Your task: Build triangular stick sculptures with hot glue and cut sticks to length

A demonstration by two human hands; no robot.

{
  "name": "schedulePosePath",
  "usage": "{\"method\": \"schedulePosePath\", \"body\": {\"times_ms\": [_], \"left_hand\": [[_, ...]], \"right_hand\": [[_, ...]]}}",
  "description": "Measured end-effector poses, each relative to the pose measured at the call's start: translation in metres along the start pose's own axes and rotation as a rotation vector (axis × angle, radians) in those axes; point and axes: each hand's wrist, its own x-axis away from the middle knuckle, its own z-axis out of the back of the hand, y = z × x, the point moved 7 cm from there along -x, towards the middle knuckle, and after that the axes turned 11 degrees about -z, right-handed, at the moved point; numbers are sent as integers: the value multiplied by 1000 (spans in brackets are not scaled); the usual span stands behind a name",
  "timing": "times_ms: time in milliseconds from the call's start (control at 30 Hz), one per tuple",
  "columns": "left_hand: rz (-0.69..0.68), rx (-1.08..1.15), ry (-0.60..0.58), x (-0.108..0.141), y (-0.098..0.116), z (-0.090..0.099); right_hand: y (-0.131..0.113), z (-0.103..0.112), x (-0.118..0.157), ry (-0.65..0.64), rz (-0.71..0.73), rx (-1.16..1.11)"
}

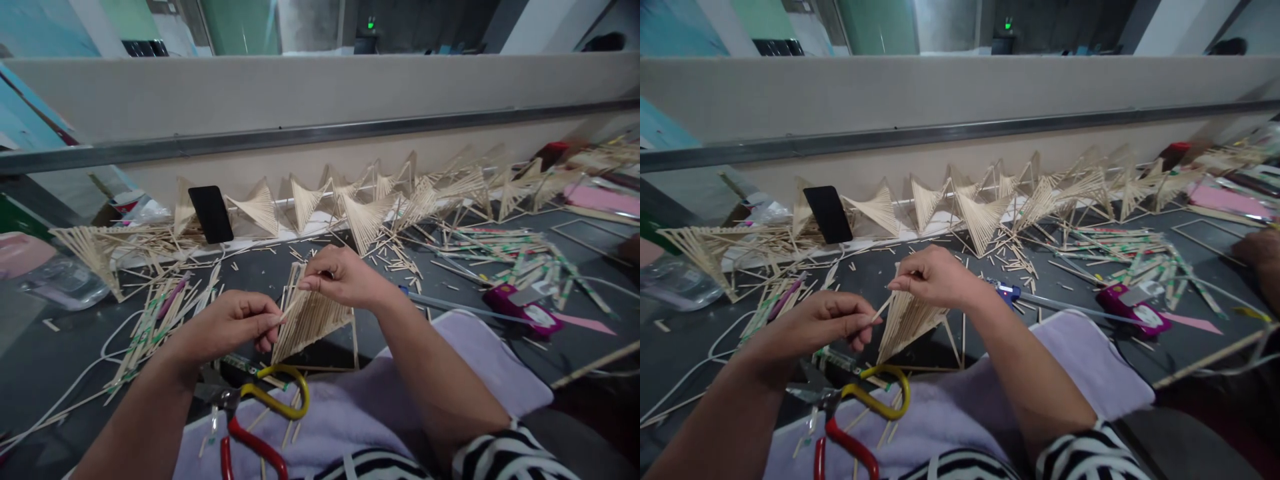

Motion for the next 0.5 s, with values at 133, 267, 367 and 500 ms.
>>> {"method": "schedulePosePath", "body": {"times_ms": [133, 267, 367, 500], "left_hand": [[20, -37, 27, 4, 0, -4], [-27, -221, 38, 10, 8, -4], [-106, -314, -8, 15, 18, -6], [-87, -240, -23, 23, 18, -8]], "right_hand": [[-6, 0, 1, -2, 3, 23], [-16, 4, 6, 16, 29, 52], [-23, 7, 10, 28, 79, 53], [-30, 12, 13, 46, 143, -18]]}}
